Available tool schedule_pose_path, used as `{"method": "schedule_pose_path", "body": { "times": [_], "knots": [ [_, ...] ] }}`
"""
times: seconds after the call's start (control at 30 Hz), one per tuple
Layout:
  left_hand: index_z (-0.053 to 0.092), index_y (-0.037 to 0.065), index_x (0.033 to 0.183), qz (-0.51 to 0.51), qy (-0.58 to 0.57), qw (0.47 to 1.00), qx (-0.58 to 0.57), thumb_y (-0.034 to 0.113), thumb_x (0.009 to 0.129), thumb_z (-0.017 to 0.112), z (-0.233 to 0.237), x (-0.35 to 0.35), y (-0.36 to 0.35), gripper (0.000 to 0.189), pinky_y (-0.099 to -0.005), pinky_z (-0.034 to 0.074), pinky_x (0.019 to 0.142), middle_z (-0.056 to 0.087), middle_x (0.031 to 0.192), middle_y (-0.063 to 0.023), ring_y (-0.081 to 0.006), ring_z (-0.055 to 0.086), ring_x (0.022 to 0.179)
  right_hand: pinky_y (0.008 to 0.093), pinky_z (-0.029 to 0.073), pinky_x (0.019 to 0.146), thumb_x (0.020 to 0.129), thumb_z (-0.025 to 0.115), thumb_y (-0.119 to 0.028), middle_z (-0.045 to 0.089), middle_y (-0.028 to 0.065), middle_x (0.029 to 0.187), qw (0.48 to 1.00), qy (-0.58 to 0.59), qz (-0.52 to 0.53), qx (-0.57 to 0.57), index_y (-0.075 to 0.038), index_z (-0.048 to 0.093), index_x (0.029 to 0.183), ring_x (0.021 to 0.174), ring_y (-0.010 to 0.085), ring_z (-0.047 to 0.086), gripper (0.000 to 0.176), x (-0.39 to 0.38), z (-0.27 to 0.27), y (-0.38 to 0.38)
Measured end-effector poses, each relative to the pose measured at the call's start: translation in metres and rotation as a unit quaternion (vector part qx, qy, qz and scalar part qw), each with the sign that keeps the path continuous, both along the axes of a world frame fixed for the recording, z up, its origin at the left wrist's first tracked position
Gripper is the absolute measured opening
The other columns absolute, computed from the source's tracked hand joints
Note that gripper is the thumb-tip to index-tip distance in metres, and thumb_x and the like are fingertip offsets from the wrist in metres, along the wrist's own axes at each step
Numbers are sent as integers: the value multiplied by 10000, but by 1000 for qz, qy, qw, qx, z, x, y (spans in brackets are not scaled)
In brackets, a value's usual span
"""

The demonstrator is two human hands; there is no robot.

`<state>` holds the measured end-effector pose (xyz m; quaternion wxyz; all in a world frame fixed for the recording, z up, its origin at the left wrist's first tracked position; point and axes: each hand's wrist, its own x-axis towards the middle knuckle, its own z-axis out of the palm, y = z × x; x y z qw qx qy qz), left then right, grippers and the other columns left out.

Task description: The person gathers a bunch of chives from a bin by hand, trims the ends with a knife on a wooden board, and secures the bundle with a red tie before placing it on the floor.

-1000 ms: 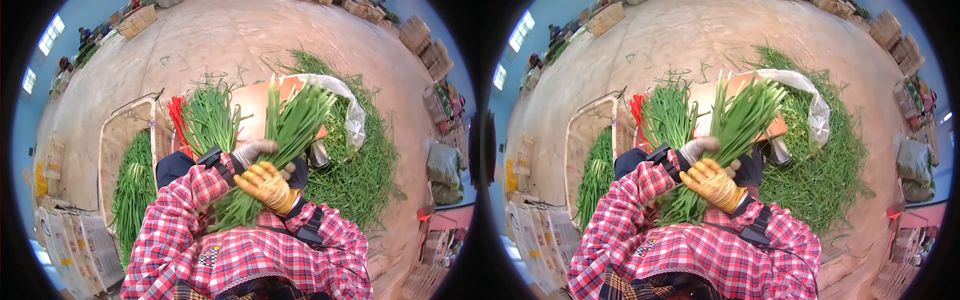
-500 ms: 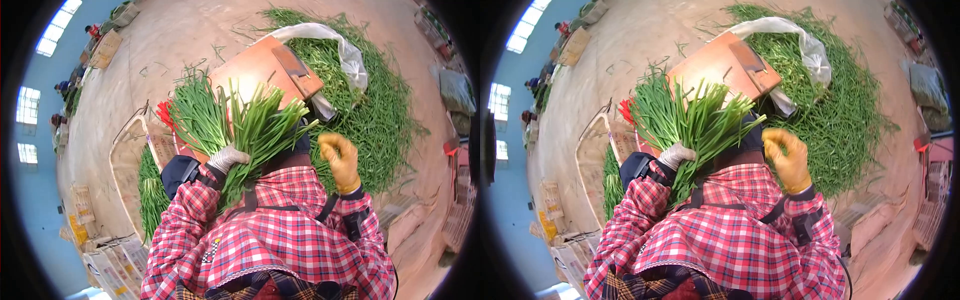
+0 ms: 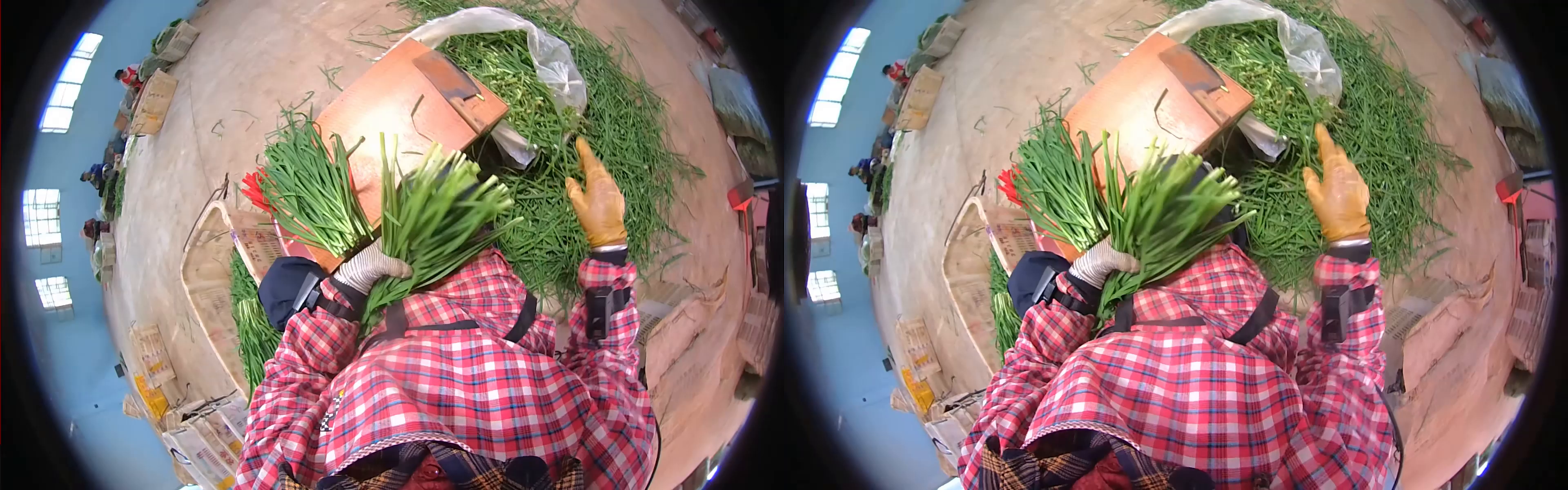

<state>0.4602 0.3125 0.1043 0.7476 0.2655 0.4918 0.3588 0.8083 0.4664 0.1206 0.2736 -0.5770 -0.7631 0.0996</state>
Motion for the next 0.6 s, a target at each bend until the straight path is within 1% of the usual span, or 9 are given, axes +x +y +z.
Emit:
{"method": "schedule_pose_path", "body": {
  "times": [0.03, 0.1, 0.13, 0.23, 0.33, 0.43, 0.47, 0.53, 0.6],
  "knots": [
    [597, -5, 1148, 11, -8, 999, -39, -17, 593, 713, 0, -2, -2, 567, -307, 510, 794, 670, 968, -50, -173, 626, 840, 402, 493, 822, 809, 634, -193, 641, 134, 1021, 997, 21, 73, -17, -55, 626, 1076, 935, 306, 621, 301, 1, 4, 0],
    [608, -1, 1129, 24, -49, 998, -41, -5, 603, 712, -5, -1, -4, 536, -311, 515, 789, 674, 976, -53, -172, 631, 844, 386, 471, 898, 801, 643, -203, 628, 138, 1094, 972, 69, 220, -45, -47, 628, 1090, 1016, 301, 605, 329, -10, 12, -2],
    [608, 0, 1130, 26, -56, 997, -35, 1, 606, 717, -3, 0, -4, 535, -312, 516, 790, 674, 981, -54, -172, 632, 846, 374, 448, 941, 801, 652, -226, 639, 140, 1088, 950, 86, 253, -162, -37, 636, 1069, 1049, 306, 598, 328, -20, 15, -11],
    [608, 3, 1134, 21, -82, 996, -27, 19, 612, 732, 13, 8, 0, 536, -313, 515, 795, 675, 997, -58, -173, 634, 859, 395, 471, 882, 833, 633, -259, 659, 162, 1036, 920, 80, 338, -181, -39, 652, 1039, 999, 322, 612, 301, -43, 2, -23],
    [604, 2, 1145, 16, -99, 994, -46, 29, 613, 745, 11, 8, -2, 550, -314, 510, 809, 673, 1011, -60, -177, 632, 877, 371, 491, 824, 862, 618, -263, 677, 149, 970, 915, 52, 302, -262, -21, 660, 1022, 912, 293, 641, 293, -50, 3, -23],
    [594, 2, 1166, 22, -85, 995, -42, 26, 616, 741, -5, 3, -9, 570, -319, 505, 825, 671, 1026, -64, -183, 631, 896, 328, 495, 779, 890, 598, -251, 689, 106, 901, 886, 289, 201, -302, 5, 660, 1017, 843, 219, 647, 293, -42, -9, -19],
    [590, 2, 1175, 11, -74, 996, -41, 20, 619, 735, -9, 1, -10, 574, -321, 504, 833, 669, 1033, -67, -186, 631, 904, 291, 485, 771, 913, 570, -227, 682, 71, 891, 873, 328, 196, -303, 25, 656, 1022, 844, 151, 620, 288, -37, -10, -17],
    [563, 6, 1218, -9, -64, 997, -42, 20, 617, 732, -23, -5, -13, 624, -333, 496, 874, 659, 1073, -86, -202, 631, 949, 288, 483, 780, 915, 560, -217, 678, 66, 892, 841, 324, 218, -375, 31, 656, 1024, 854, 141, 618, 287, -31, -4, -15],
    [546, 7, 1240, 16, -123, 990, -64, 22, 615, 731, -21, -1, -15, 652, -351, 490, 902, 648, 1110, -107, -223, 627, 988, 267, 477, 796, 913, 563, -164, 671, 64, 909, 793, 325, 246, -452, 41, 637, 1056, 864, 127, 613, 261, -29, -7, -16]
  ]
}}
